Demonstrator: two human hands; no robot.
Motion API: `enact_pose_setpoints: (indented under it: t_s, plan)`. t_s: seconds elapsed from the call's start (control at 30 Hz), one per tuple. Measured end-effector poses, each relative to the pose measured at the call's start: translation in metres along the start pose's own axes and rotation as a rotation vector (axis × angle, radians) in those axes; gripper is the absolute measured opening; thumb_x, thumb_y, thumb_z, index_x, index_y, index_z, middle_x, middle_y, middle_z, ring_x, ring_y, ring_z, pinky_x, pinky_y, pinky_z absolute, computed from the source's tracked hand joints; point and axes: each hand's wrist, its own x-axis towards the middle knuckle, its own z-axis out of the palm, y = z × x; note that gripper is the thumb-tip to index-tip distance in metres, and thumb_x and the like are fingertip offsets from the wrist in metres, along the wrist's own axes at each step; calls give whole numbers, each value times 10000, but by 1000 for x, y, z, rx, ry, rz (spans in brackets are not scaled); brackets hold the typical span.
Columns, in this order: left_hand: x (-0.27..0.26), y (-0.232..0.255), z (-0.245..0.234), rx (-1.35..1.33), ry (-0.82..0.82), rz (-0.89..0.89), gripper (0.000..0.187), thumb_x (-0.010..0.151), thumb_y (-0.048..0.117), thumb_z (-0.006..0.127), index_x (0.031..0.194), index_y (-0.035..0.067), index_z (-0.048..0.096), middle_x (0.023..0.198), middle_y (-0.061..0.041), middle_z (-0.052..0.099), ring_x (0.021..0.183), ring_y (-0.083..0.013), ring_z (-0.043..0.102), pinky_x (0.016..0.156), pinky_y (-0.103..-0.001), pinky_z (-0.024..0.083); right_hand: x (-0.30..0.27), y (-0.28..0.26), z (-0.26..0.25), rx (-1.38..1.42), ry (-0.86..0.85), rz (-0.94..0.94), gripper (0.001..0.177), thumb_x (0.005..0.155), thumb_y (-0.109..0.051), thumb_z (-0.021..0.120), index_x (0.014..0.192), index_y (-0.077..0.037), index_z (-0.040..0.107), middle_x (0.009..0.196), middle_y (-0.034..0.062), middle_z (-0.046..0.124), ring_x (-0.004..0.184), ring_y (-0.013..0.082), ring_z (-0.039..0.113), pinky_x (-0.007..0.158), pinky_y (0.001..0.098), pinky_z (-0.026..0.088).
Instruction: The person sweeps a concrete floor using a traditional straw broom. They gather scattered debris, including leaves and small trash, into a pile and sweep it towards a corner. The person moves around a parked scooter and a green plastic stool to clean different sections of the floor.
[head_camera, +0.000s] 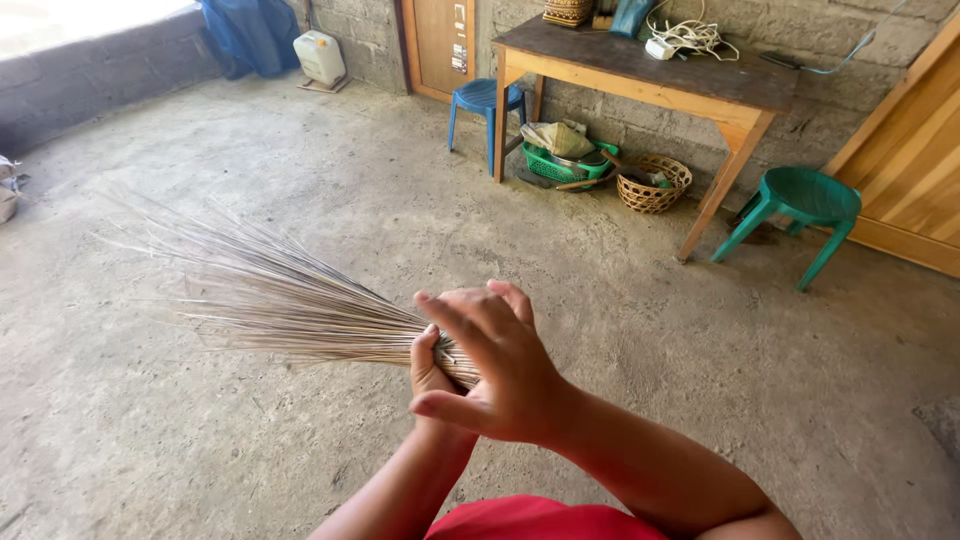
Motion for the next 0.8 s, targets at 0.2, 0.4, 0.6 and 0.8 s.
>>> enact_pose_setpoints:
  t_s: [0.2,0.4,0.6,0.8]
  plan:
    - [11,-8,-41,-66,-179,143,367,1055,432,480,1180,87,491,1072,-110,562,1002,-264,623,962,-489,541,1,6,-24,33,131,56,835,974,-714,455,1564,-128,377,1332,122,643,1278,261,588,1236,593,298]
    - [-12,-18,-24,-22,-94,-40,508,912,473,483,1239,88,542,1145,-141,622,1023,-258,656,894,-427,555,8,-7,-11,206,-262,181,994,884,-795,483,1605,-121,365,1116,100,654,1088,232,633,1222,534,369]
    - [7,-40,-47,-153,-263,-193,430,1075,455,529,1225,52,497,1109,-153,593,1045,-310,594,885,-481,557,-7,15,-57,425,7,266,947,930,-771,548,1592,-138,309,1335,224,583,1252,333,611,1157,486,445]
    - [4,-75,-61,229,87,49,517,996,511,452,1327,133,572,1189,-72,680,1150,-201,697,976,-412,554,-52,47,25,418,-400,389,940,897,-683,590,1638,-154,358,1236,136,700,1162,239,683,1114,461,454]
